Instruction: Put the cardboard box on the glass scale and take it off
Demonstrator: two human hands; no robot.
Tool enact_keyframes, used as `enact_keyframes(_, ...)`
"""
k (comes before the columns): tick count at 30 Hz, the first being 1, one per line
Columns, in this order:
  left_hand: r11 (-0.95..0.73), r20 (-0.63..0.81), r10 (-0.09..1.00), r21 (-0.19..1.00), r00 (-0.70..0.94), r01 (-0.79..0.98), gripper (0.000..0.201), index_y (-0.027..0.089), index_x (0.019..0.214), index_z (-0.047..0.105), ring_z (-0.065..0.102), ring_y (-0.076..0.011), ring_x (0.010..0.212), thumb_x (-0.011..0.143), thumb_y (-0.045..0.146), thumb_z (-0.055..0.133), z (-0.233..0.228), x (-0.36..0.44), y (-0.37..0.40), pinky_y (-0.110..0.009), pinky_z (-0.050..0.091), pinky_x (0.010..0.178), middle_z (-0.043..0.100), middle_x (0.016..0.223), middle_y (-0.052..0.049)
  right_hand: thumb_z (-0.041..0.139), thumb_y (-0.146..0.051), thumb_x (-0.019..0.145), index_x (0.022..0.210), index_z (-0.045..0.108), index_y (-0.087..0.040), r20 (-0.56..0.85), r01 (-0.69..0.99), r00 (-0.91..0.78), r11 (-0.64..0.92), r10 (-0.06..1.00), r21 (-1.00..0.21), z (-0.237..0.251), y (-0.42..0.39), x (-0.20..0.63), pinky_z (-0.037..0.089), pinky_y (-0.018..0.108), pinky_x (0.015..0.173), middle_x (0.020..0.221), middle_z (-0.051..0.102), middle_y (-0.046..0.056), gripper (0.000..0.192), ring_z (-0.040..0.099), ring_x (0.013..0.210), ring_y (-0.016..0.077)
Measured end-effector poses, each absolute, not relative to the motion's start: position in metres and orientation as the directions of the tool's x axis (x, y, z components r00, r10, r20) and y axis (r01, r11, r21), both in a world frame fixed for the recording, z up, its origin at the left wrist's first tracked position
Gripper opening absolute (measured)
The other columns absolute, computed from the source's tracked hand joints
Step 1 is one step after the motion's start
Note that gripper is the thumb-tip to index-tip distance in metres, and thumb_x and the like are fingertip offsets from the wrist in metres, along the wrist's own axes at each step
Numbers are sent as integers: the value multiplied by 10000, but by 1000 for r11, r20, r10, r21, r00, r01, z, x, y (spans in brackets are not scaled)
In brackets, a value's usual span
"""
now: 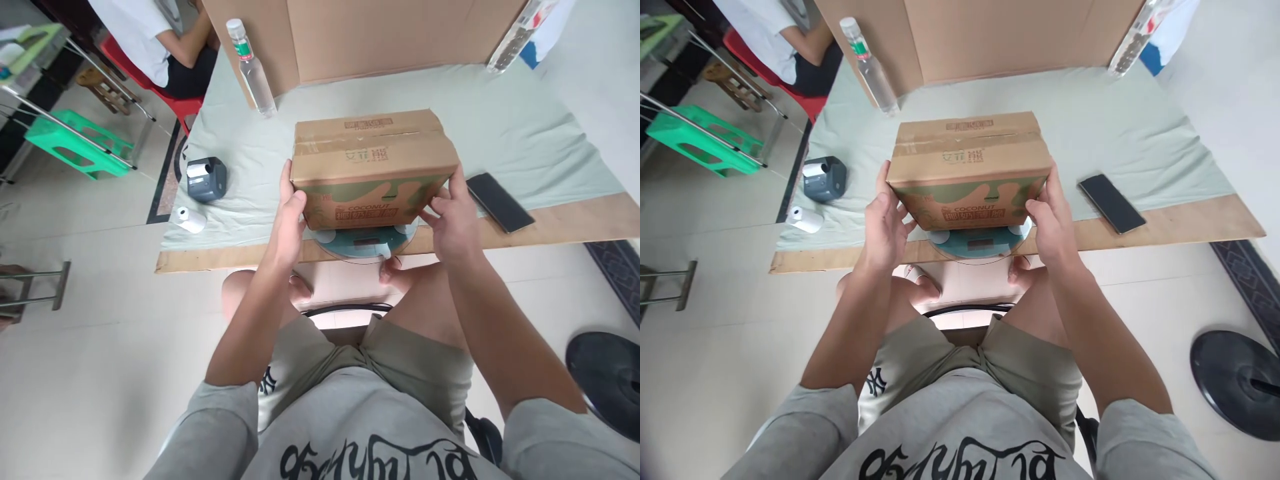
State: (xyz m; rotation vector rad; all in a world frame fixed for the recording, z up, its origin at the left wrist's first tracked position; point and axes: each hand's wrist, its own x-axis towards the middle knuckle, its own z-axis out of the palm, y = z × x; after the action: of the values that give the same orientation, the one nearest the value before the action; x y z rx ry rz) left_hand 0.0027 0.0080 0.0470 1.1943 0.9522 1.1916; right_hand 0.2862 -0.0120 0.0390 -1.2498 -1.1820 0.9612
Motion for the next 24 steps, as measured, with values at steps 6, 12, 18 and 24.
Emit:
enact_keyframes(6, -112, 127, 983, 986, 129, -123, 774, 500, 1546, 441, 316, -375, 1632, 855, 788, 639, 35, -6, 6, -571, 421, 1257, 297, 1775, 34, 627, -441, 833, 1342, 557, -453, 161, 69, 213, 149, 964, -986, 23, -22, 285, 570, 417, 1034, 1360, 640, -11, 514, 602, 1300, 239)
enact_keyframes(12, -169, 187, 968, 979, 169, -118, 917, 430, 1510, 521, 305, -384, 1639, 717, 826, 756, 8, -32, 50, -568, 345, 1306, 350, 1758, -47, 567, -620, 868, 1340, 569, -417, 154, 44, 315, 148, 937, -988, 4, -13, 293, 571, 451, 1053, 1346, 639, 17, 514, 639, 1285, 246)
enact_keyframes(18, -229, 264, 946, 956, 189, -185, 925, 449, 1475, 572, 324, -374, 1635, 664, 835, 791, 0, -35, 62, -514, 381, 1308, 416, 1724, -22, 511, -657, 899, 1321, 628, -311, 438, 81, 386, 443, 812, -893, -6, 30, 290, 424, 478, 1260, 1474, 594, 81, 558, 543, 1453, 288)
enact_keyframes(24, -277, 284, 950, 958, 129, -67, 770, 326, 1356, 689, 435, -368, 1576, 739, 777, 783, -16, -33, 44, -456, 387, 1309, 644, 1499, -114, 510, -642, 894, 1020, 740, -318, 290, -50, 427, 343, 856, -938, -32, 21, 288, 508, 502, 1159, 1166, 727, 84, 417, 620, 1344, 302)
